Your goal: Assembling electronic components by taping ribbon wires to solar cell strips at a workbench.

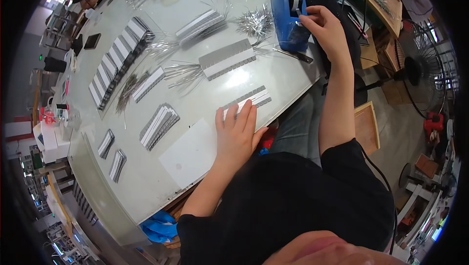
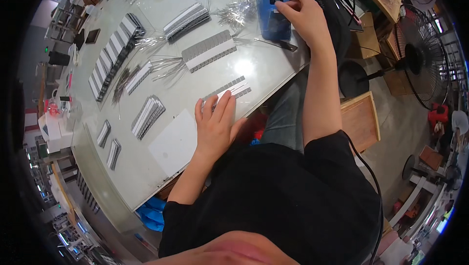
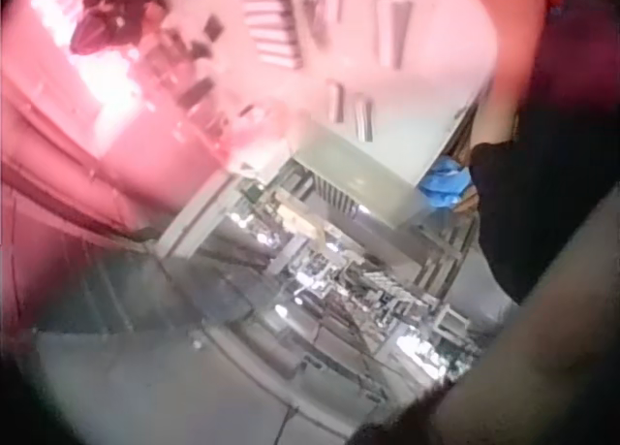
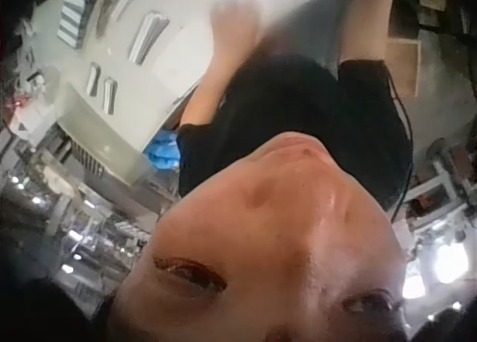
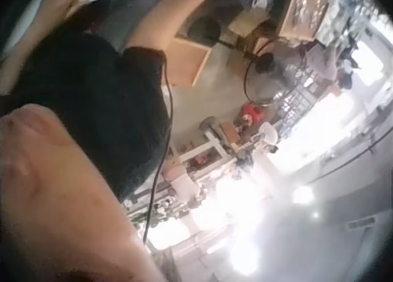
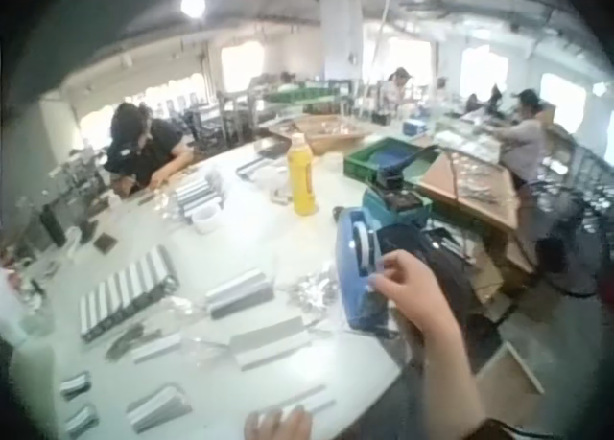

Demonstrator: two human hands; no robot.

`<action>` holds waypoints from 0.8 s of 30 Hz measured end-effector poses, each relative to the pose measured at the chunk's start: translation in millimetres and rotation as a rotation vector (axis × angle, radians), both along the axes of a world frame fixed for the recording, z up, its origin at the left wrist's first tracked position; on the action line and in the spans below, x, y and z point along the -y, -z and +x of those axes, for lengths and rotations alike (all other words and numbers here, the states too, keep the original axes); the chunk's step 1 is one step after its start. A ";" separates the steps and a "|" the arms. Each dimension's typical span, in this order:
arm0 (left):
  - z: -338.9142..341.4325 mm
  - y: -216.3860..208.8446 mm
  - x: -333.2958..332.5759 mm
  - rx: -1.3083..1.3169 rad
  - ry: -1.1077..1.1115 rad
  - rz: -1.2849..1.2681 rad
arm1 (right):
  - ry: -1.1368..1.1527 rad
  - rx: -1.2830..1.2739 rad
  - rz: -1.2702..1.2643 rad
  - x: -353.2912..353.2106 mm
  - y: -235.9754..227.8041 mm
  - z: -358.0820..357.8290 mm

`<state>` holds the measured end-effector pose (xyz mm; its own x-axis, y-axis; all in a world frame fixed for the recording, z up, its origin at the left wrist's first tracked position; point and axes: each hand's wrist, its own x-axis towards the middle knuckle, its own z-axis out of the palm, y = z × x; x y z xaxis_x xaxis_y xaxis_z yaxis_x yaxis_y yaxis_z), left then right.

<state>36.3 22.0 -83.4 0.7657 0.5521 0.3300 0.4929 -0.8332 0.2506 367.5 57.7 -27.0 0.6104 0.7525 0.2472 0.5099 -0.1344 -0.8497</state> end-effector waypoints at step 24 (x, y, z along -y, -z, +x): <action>-0.7 1.8 -2.1 0.007 -0.001 0.027 | 0.221 0.293 0.017 18.6 6.4 -40.1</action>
